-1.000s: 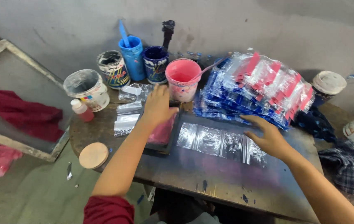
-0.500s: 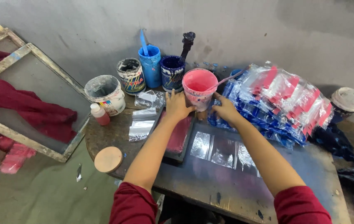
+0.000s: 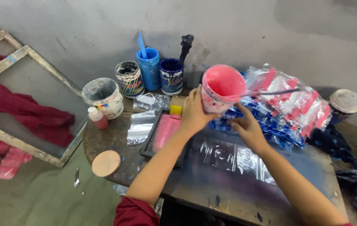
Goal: The person wipes a table surface with a cloth, then picks up a pink bucket and stirs the pink paint inside with a brush. They pour some paint into a rectangular tray and continue stirring the paint in the bucket.
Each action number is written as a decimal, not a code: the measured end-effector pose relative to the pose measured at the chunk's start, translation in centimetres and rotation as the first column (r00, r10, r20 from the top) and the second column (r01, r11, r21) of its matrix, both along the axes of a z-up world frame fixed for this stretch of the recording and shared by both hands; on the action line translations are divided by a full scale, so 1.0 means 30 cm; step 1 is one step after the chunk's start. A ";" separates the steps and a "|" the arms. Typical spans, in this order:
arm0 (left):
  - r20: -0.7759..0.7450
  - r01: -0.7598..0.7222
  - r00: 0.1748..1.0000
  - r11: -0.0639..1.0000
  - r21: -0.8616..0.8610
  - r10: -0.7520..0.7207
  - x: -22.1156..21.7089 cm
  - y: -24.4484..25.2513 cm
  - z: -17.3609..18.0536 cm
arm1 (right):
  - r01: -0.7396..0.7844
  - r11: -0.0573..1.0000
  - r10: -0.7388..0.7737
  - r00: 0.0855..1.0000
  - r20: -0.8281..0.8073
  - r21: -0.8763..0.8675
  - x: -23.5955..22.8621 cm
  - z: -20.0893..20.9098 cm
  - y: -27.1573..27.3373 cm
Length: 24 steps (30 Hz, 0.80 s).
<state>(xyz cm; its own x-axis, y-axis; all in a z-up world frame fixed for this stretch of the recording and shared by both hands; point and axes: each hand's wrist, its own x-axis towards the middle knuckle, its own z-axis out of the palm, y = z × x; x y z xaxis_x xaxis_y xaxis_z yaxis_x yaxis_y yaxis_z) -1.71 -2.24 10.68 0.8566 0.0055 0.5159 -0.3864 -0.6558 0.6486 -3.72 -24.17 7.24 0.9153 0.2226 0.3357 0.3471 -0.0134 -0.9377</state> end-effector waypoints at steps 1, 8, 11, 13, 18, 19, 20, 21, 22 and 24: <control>0.007 0.008 1.000 1.000 0.002 -0.008 -0.001 -0.031 -0.011 | 0.008 1.000 -0.008 1.000 0.007 0.002 -0.001 -0.039 -0.037; 0.158 0.302 0.950 0.926 -0.226 -0.271 -0.034 -0.220 -0.076 | 0.173 0.985 -0.166 0.967 0.191 -0.022 -0.087 -0.198 -0.215; 0.141 0.346 0.938 0.887 -0.307 -0.317 -0.065 -0.261 -0.044 | 0.213 0.975 -0.193 0.955 0.225 -0.069 -0.079 -0.255 -0.268; 0.110 0.325 0.946 0.892 -0.315 -0.306 -0.080 -0.280 -0.042 | 0.220 0.971 -0.195 0.955 0.225 -0.095 -0.092 -0.248 -0.281; 0.213 0.250 0.956 0.941 -0.227 -0.203 -0.087 -0.298 -0.065 | 0.438 0.888 -0.359 0.850 0.385 -0.141 -0.162 -0.116 -0.277; 0.204 0.250 0.957 0.942 -0.225 -0.205 -0.093 -0.309 -0.076 | 0.438 0.888 -0.362 0.853 0.376 -0.141 -0.156 -0.143 -0.298; 0.215 0.247 0.956 0.943 -0.223 -0.200 -0.096 -0.321 -0.085 | 0.472 0.880 -0.431 0.837 0.338 -0.045 -0.148 -0.167 -0.321; 0.226 0.245 0.954 0.944 -0.221 -0.194 -0.102 -0.333 -0.093 | 0.505 0.862 -0.496 0.817 0.293 0.049 -0.141 -0.191 -0.343; 0.222 0.246 0.955 0.944 -0.220 -0.197 -0.114 -0.336 -0.081 | 0.507 0.861 -0.498 0.818 0.288 0.049 -0.146 -0.168 -0.347; 0.208 0.307 0.944 0.916 -0.257 -0.258 -0.139 -0.343 -0.055 | 0.519 0.829 -0.559 0.789 0.256 0.209 -0.154 -0.120 -0.358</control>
